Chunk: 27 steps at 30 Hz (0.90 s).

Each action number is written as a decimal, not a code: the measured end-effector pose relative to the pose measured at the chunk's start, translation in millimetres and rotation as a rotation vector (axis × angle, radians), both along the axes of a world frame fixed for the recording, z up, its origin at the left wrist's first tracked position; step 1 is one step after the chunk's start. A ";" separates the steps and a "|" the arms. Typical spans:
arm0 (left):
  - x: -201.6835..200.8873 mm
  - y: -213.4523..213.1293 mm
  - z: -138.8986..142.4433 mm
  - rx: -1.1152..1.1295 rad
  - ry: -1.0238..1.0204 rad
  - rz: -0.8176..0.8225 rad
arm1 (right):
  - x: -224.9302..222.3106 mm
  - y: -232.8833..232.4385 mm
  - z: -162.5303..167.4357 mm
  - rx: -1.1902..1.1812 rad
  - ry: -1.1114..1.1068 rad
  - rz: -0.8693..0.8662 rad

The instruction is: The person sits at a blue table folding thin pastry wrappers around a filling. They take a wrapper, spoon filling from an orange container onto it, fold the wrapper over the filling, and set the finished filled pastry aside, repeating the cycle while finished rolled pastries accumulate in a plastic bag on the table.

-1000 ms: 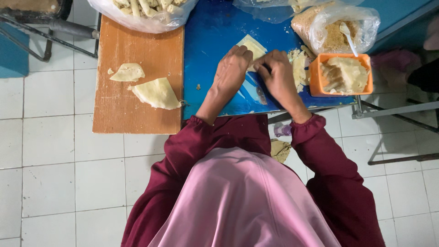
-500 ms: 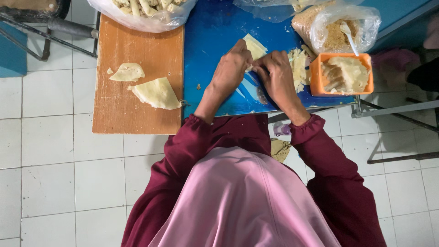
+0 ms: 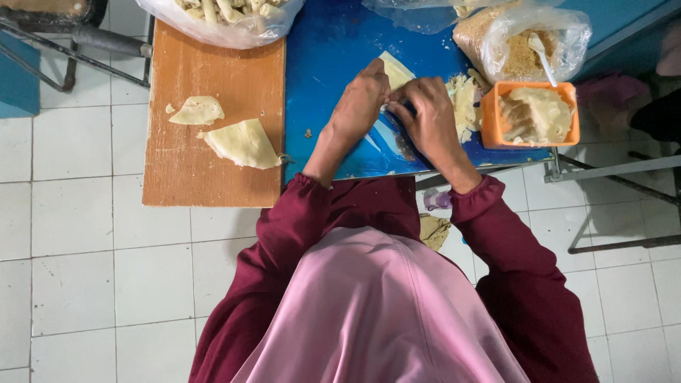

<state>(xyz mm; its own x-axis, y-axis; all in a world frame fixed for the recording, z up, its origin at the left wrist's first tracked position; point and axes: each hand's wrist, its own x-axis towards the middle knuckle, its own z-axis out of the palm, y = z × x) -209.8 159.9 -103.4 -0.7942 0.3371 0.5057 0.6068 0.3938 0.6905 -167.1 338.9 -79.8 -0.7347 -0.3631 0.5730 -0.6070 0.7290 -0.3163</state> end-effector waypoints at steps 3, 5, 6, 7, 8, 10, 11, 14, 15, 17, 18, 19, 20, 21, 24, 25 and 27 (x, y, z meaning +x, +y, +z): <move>0.0 0.5 3.7 -0.016 -0.102 0.026 | -0.7 0.4 -1.7 0.033 0.016 0.005; 3.5 -0.7 6.1 -0.034 -0.121 0.044 | -6.0 3.1 -4.3 0.005 -0.050 -0.001; 4.5 -1.4 6.8 -0.043 -0.130 0.054 | -10.1 4.8 -5.6 -0.009 -0.082 -0.002; 4.9 -1.3 7.2 -0.041 -0.080 0.048 | -14.3 7.2 -6.3 -0.026 -0.105 0.019; 5.3 -1.2 6.9 -0.039 -0.032 0.041 | -18.7 9.7 -6.7 -0.043 -0.129 0.040; 4.2 -0.9 4.5 -0.050 0.049 0.053 | -27.0 13.0 -6.8 -0.065 -0.172 0.059; 2.0 -0.2 3.1 -0.064 0.083 0.070 | -30.6 13.8 -6.3 -0.070 -0.190 0.057; -3.7 2.2 -3.0 -0.056 0.101 0.087 | -31.4 12.5 -5.7 -0.076 -0.148 0.054; -5.5 2.7 -4.7 -0.045 0.094 0.087 | -29.5 11.0 -5.5 -0.076 -0.116 0.055; -8.1 3.8 -6.9 -0.069 0.093 0.107 | -21.3 7.9 -5.8 -0.005 -0.063 0.014; -9.1 3.9 -6.9 -0.079 0.093 0.119 | -17.8 6.6 -5.4 0.032 -0.035 -0.003; -9.1 3.4 -6.6 -0.059 0.070 0.108 | -15.6 6.1 -4.3 0.060 0.007 0.015; -8.1 2.7 -5.9 -0.040 0.045 0.095 | -13.3 5.9 -3.2 0.089 0.047 0.032; -6.7 1.7 -4.5 -0.021 0.020 0.083 | -12.2 5.4 -2.2 0.117 0.087 0.050; -0.9 -0.7 2.2 -0.095 -0.023 0.110 | -13.1 4.3 0.7 0.132 0.079 0.039; 1.2 -1.4 3.9 -0.090 -0.010 0.101 | -14.7 4.0 0.9 0.138 0.083 0.034; 5.8 -2.6 6.6 -0.083 0.014 0.085 | -17.2 3.3 0.4 0.149 0.089 0.024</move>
<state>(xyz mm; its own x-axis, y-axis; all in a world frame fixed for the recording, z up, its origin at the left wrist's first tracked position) -204.0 157.2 -96.8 -0.8145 0.3101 0.4904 0.5785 0.4994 0.6449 -184.3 342.3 -79.4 -0.6738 -0.4654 0.5740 -0.6452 0.7491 -0.1500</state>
